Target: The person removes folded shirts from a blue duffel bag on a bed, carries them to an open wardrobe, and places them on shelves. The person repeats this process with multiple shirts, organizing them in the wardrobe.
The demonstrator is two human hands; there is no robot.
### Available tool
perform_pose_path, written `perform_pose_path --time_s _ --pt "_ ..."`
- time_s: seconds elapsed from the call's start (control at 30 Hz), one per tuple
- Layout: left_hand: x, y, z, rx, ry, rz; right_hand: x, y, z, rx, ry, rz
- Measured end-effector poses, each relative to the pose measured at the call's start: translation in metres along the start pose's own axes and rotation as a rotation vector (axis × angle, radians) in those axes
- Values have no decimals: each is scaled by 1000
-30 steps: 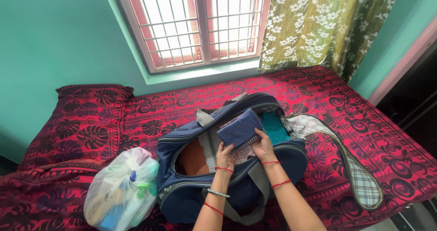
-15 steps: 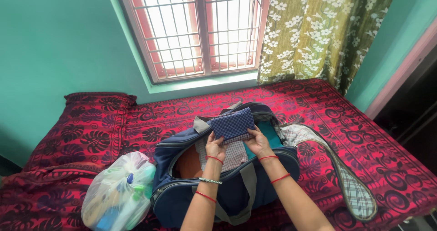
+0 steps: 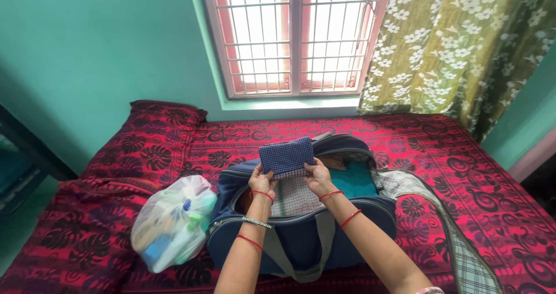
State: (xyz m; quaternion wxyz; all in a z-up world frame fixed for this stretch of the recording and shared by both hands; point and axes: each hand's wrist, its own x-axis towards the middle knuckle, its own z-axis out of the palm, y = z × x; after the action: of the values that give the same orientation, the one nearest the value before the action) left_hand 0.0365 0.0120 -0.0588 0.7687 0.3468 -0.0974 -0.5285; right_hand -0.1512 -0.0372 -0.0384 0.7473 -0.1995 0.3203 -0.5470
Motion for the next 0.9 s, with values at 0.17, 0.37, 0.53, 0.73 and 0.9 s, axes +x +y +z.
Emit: perform_pose_path --time_s 0.17,0.37,0.53,0.73,0.9 --pt "-5 27 -19 10 27 27 -10 22 25 39 -36 -4" --pt "-4 79 -59 -6 7 79 -24 63 71 1 -81 19" --pt "-11 142 -112 9 35 123 -47 121 123 -19 -95 46" --pt "-23 217 -174 -30 82 138 -77 187 192 -60 -131 68" --pt "-19 278 -231 -19 71 225 -93 246 247 -42 -166 104"
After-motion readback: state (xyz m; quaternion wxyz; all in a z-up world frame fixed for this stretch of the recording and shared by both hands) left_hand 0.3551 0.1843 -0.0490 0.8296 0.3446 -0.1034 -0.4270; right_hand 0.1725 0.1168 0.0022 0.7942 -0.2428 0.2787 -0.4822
